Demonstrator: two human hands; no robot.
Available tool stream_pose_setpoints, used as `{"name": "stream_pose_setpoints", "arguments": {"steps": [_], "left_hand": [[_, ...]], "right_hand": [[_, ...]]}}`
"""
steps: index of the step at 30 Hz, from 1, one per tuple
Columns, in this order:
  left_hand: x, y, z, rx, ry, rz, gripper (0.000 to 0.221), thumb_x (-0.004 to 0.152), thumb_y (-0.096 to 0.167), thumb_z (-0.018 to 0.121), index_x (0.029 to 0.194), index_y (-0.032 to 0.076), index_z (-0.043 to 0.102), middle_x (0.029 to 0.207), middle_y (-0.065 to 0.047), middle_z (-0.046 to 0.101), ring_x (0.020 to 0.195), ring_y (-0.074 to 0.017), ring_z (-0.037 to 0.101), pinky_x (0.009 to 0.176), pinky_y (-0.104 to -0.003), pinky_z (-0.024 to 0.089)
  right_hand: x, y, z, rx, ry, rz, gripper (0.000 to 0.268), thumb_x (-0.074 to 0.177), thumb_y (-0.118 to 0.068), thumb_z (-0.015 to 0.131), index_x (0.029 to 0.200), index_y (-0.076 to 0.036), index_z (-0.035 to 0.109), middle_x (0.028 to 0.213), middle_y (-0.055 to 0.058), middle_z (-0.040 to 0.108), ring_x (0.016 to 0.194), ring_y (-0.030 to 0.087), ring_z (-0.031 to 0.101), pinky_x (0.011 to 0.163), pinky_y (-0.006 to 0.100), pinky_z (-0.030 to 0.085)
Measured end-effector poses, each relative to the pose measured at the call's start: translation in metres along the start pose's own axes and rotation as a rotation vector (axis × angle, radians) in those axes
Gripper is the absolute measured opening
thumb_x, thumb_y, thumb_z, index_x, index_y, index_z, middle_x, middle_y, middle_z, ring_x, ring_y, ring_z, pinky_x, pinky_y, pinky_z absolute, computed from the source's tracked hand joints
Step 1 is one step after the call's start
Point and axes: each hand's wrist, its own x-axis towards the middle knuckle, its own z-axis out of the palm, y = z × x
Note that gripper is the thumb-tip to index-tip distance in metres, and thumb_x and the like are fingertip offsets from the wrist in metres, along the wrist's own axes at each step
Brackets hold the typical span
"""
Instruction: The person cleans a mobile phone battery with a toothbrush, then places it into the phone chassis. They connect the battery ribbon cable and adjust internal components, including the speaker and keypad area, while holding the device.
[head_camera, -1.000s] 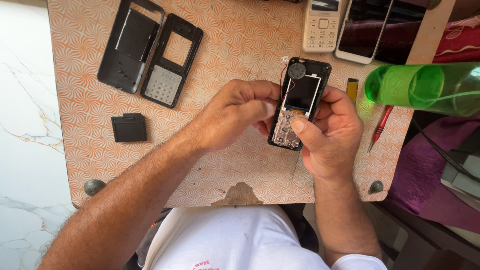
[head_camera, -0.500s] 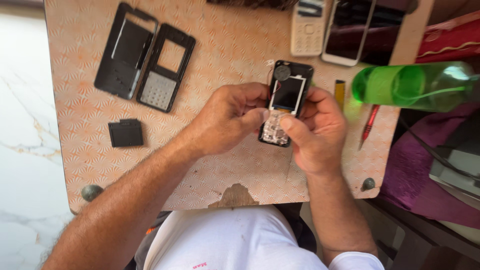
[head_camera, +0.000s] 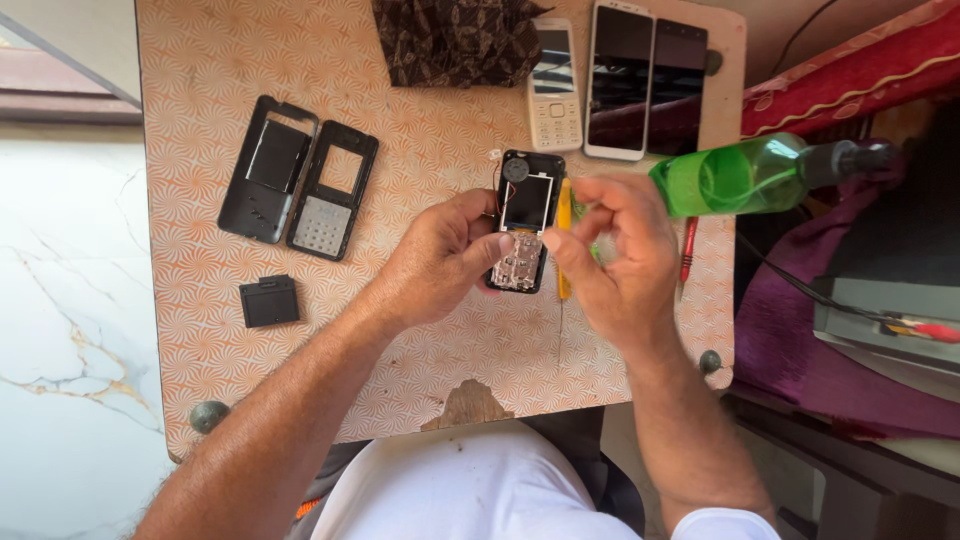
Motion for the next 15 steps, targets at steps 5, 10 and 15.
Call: {"name": "stream_pose_setpoints", "arguments": {"steps": [5,10,15], "left_hand": [[-0.005,0.002,0.004,0.162,0.025,0.062,0.026,0.099,0.005,0.062,0.124,-0.002,0.061,0.083,-0.003,0.068,0.072,-0.0059,0.059,0.062,-0.025,0.052],[-0.007,-0.002,0.003,0.154,0.037,0.099,0.024,0.098,0.003,0.060,0.122,-0.003,0.060,0.085,-0.002,0.071,0.074,-0.0036,0.061,0.063,-0.023,0.052],[-0.007,-0.001,0.001,0.069,0.040,0.081,0.024,0.099,0.003,0.058,0.122,-0.003,0.059,0.085,-0.002,0.071,0.074,-0.0039,0.064,0.062,-0.024,0.054]], "right_hand": [[0.023,-0.013,-0.003,-0.239,-0.085,-0.155,0.020,0.102,-0.010,0.076,0.118,-0.001,0.068,0.114,0.010,0.063,0.088,0.016,0.064,0.077,0.027,0.056],[0.031,-0.020,0.005,-0.300,-0.065,-0.046,0.016,0.100,-0.008,0.076,0.113,-0.001,0.071,0.105,0.010,0.066,0.087,0.016,0.066,0.075,0.029,0.057],[0.030,-0.025,0.003,-0.383,-0.114,-0.043,0.026,0.094,-0.009,0.081,0.118,-0.002,0.072,0.104,0.009,0.065,0.087,0.018,0.063,0.073,0.029,0.056]]}}
